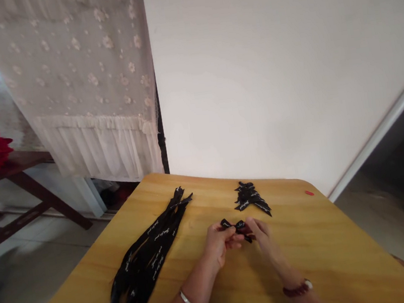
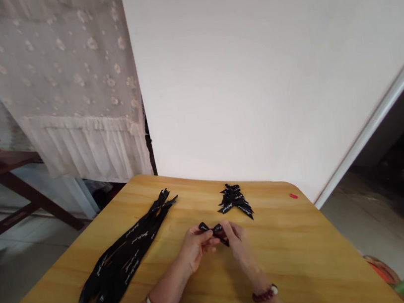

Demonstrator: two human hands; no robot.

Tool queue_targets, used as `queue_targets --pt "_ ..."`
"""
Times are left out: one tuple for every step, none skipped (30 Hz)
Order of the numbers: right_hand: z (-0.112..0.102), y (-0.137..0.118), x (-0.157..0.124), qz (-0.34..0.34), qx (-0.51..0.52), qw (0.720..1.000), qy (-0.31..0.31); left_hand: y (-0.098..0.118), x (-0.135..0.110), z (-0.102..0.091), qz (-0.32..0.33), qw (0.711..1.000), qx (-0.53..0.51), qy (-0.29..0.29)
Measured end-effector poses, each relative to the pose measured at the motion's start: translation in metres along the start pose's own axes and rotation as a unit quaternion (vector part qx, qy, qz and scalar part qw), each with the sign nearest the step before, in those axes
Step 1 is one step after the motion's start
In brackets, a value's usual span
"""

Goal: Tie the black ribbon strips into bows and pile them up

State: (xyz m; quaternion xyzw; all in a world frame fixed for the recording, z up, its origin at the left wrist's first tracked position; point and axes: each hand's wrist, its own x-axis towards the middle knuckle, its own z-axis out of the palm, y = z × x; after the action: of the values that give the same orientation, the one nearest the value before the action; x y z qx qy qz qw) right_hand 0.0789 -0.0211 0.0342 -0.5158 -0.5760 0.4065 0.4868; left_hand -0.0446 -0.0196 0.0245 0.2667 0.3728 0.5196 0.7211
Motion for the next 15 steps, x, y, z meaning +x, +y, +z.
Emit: queue_targets --pt "0.0001 -0.0014 -0.0007 -0.003 -0.002 1.000 -0.011 0.0001 0.0004 -0.0001 0.005 1.000 0.006 0.004" --pt "0.0003 -0.0025 -0.0013 -0.011 -0.012 1.000 -0.020 0.0001 0.0007 0.0002 0.010 1.000 0.013 0.006" --pt "0.0008 -0.0031 -0.0017 -0.023 -0.027 0.999 -0.023 0.0002 0.0009 0.0006 0.013 1.000 0.023 0.006" --pt "0.0016 -0.0031 -0.0017 -0.034 -0.043 0.998 -0.020 0.0002 0.0010 0.0012 0.016 0.999 0.033 0.004" --pt "0.0025 -0.0024 -0.0015 -0.042 -0.055 0.997 -0.017 0.0001 0.0012 0.0018 0.018 0.999 0.041 0.002" --pt "0.0035 -0.0012 -0.0011 -0.046 -0.063 0.997 -0.014 0.0000 0.0014 0.0022 0.019 0.999 0.048 0.002" --pt "0.0045 0.0005 -0.0006 -0.049 -0.064 0.997 -0.012 -0.0002 0.0018 0.0024 0.018 0.998 0.052 0.004" --pt "0.0054 0.0022 -0.0001 -0.050 -0.062 0.997 -0.012 -0.0004 0.0024 0.0024 0.019 0.998 0.054 0.006" --pt "0.0062 0.0038 0.0004 -0.052 -0.056 0.997 -0.012 -0.0007 0.0031 0.0022 0.021 0.998 0.054 0.008" --pt "0.0069 0.0049 0.0006 -0.052 -0.049 0.997 -0.012 -0.0008 0.0038 0.0017 0.023 0.998 0.054 0.008" --pt "0.0075 0.0054 0.0005 -0.050 -0.041 0.998 -0.011 -0.0010 0.0045 0.0012 0.026 0.998 0.053 0.008" --pt "0.0080 0.0053 0.0001 -0.045 -0.033 0.998 -0.008 -0.0011 0.0051 0.0007 0.030 0.998 0.052 0.007" --pt "0.0084 0.0046 -0.0005 -0.040 -0.026 0.999 -0.002 -0.0012 0.0054 0.0003 0.035 0.998 0.051 0.005" --pt "0.0089 0.0035 -0.0012 -0.035 -0.020 0.999 0.004 -0.0013 0.0055 0.0000 0.040 0.998 0.053 0.002" --pt "0.0094 0.0023 -0.0019 -0.034 -0.015 0.999 0.007 -0.0014 0.0052 -0.0001 0.045 0.997 0.059 -0.002"
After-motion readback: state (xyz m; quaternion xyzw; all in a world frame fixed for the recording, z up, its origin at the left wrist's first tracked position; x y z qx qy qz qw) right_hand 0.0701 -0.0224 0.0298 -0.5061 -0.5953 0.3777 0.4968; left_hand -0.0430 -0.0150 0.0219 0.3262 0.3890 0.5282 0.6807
